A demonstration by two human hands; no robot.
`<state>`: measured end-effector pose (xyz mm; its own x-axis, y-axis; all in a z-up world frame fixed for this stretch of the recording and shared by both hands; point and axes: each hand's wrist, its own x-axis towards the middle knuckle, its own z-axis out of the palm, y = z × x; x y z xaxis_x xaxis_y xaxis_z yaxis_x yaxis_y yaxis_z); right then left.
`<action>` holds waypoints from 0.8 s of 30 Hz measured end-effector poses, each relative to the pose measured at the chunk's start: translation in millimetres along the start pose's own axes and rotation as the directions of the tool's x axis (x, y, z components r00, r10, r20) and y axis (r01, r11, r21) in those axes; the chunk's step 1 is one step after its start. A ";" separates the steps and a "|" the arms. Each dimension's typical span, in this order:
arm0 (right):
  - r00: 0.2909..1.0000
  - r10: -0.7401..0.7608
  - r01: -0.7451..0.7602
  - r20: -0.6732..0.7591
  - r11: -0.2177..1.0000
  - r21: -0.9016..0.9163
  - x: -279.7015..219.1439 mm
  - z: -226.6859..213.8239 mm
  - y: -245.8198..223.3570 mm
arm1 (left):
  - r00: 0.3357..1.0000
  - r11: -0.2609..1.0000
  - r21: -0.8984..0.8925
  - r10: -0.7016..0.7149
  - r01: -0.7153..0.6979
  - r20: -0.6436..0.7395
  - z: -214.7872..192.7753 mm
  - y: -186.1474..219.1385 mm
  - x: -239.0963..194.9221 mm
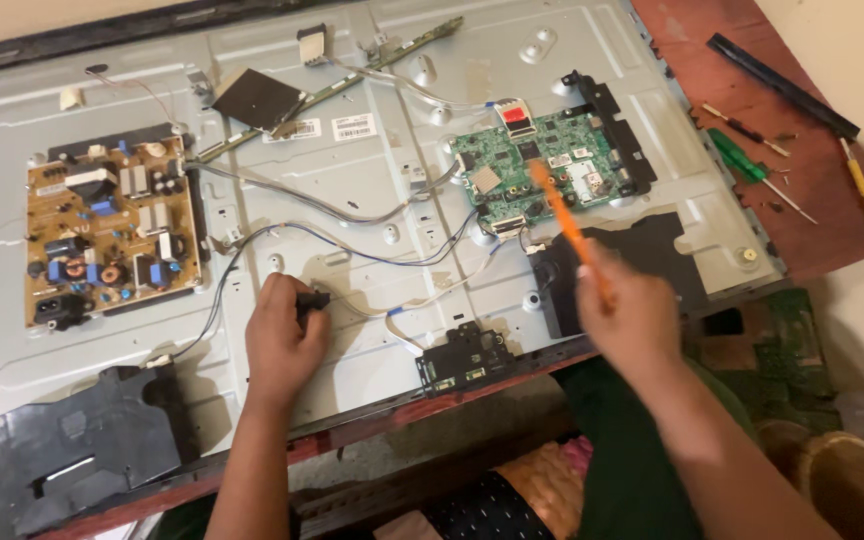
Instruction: The person uses an orange plastic pry tool to repeatedly tap and probe a circuit board and a small black component inside a disassembled appliance chassis. They also handle a white ribbon cable and a black plastic housing part while working on the internal electronics.
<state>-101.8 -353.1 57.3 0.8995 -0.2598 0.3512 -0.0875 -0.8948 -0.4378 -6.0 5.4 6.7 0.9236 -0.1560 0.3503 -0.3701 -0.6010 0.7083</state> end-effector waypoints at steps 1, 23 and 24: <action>0.999 0.031 -0.030 -0.014 0.999 0.040 1.0 0.2 -0.2 | 1.000 1.000 0.003 -0.008 0.008 0.010 -1.1 -0.1 -0.1; 0.984 0.140 -0.154 0.107 0.978 0.142 -8.1 -12.7 2.0 | 0.997 0.992 -0.110 -0.047 0.054 0.066 -6.9 2.2 1.0; 0.982 0.150 -0.165 0.118 0.979 0.123 -7.8 -13.8 1.1 | 0.997 0.993 -0.102 -0.060 0.066 0.058 -5.7 2.3 1.3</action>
<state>-114.8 -357.0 65.5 0.9203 -0.3468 0.1812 -0.1812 -0.7882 -0.5882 -6.3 8.3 12.3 0.9484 -0.1644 0.2711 -0.3168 -0.5266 0.7889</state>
